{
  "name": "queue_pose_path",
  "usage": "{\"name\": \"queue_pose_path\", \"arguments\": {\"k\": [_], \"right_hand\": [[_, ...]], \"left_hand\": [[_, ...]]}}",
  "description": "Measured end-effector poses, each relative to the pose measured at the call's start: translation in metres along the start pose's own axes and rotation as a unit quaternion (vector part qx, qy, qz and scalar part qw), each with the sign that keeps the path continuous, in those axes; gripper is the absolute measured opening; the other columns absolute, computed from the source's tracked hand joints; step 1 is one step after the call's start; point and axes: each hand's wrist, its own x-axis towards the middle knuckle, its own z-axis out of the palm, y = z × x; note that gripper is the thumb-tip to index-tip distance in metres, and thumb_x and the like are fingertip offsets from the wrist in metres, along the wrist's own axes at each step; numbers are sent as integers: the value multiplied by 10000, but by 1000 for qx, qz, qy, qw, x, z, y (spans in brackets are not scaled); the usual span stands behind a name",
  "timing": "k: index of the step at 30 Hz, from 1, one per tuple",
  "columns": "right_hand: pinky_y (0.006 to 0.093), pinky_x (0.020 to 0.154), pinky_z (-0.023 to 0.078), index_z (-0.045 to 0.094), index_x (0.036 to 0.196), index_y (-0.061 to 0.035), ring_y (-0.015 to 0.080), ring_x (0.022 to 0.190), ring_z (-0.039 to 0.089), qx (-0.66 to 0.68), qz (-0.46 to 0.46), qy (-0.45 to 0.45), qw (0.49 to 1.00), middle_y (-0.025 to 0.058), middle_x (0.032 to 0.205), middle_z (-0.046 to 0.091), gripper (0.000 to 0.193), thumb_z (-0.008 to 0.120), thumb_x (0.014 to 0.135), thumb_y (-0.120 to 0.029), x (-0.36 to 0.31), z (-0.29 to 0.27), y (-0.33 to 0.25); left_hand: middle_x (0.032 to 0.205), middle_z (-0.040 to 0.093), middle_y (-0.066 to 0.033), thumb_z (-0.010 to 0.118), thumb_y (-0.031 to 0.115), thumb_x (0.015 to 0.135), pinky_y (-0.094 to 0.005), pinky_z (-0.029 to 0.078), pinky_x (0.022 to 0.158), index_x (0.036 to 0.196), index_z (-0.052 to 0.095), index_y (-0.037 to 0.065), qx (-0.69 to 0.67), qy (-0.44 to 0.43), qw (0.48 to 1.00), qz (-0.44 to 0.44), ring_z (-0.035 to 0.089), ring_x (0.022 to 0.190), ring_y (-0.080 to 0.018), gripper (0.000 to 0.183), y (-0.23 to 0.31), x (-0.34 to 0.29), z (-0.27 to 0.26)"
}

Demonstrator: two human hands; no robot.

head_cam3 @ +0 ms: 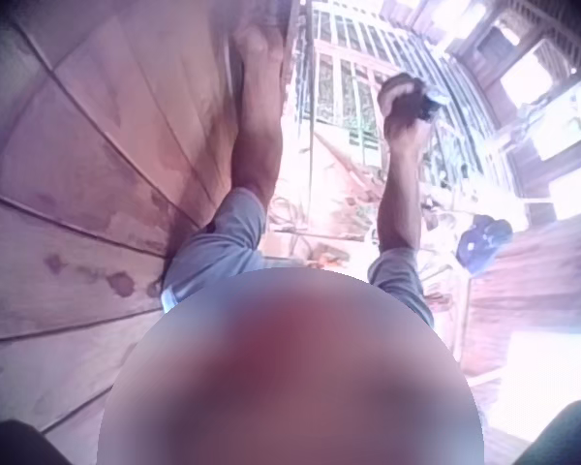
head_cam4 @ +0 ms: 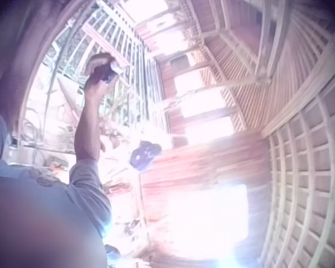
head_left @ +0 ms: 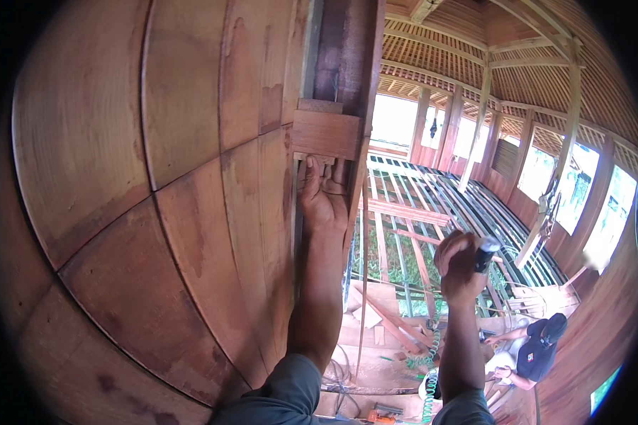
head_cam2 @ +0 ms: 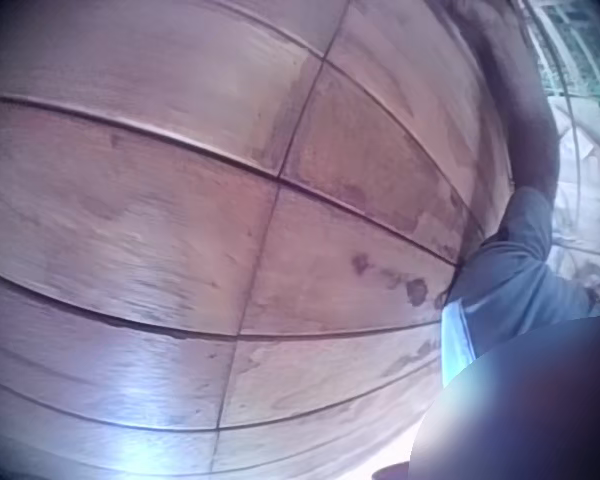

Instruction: The person installs wooden planks onto a curved wall using a pneumatic nail gun. They measure and mark the planks with a tape measure and marker, then secure them in place with nails.

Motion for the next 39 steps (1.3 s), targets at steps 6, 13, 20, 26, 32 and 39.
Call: {"name": "queue_pose_path", "arguments": {"k": [6, 13, 20, 26, 32, 39], "right_hand": [[286, 471, 288, 527, 833, -56, 118, 510, 394, -24, 174, 146, 974, 36, 680, 466, 450, 497, 1018, -465, -106, -53, 21], [248, 434, 325, 561, 788, -106, 71, 464, 428, -32, 328, 297, 896, -17, 605, 488, 331, 526, 1047, -309, -234, -75, 29], [244, 408, 308, 568, 782, -117, 56, 454, 421, -58, 502, 358, 785, -30, 610, 501, 351, 575, 1052, -341, -322, -69, 14], [251, 421, 338, 584, 797, -72, 72, 464, 422, -46, 552, 333, 763, -13, 618, 503, 305, 536, 1031, -260, -369, -54, 16], [260, 442, 368, 611, 823, -38, 80, 489, 449, -46, 576, 284, 765, 7, 638, 526, 232, 527, 989, -175, -382, -40, 23], [262, 481, 375, 650, 854, -19, 86, 525, 487, -34, 614, 253, 747, 12, 655, 560, 224, 555, 986, -172, -385, -30, 18]], "left_hand": [[1378, 581, -137, 606, 266, 1044, -469, 449, 1161, 1391, 497, 1, 40, -56, 997, -36, 520, 1332, -302, 450, 7, -1, 5], [1382, 564, -165, 617, 330, 1037, -477, 431, 1164, 1374, 506, 17, 130, -16, 991, -38, 521, 1321, -326, 474, 12, -13, 6], [1456, 496, -139, 597, 367, 1043, -461, 399, 1180, 1393, 503, 80, 181, -5, 981, -63, 455, 1382, -284, 462, 16, -10, 1], [1320, 580, -105, 626, 499, 1002, -410, 505, 1040, 1370, 500, 99, 206, -25, 977, -42, 574, 1171, -242, 558, 14, -5, 24], [1183, 655, -58, 666, 521, 969, -394, 533, 987, 1348, 528, 104, 237, -2, 970, -56, 632, 1084, -215, 581, 17, 2, 36], [960, 656, -34, 704, 502, 952, -372, 548, 938, 1166, 556, 109, 234, -5, 967, -103, 638, 957, -162, 471, 25, 0, 25]]}}
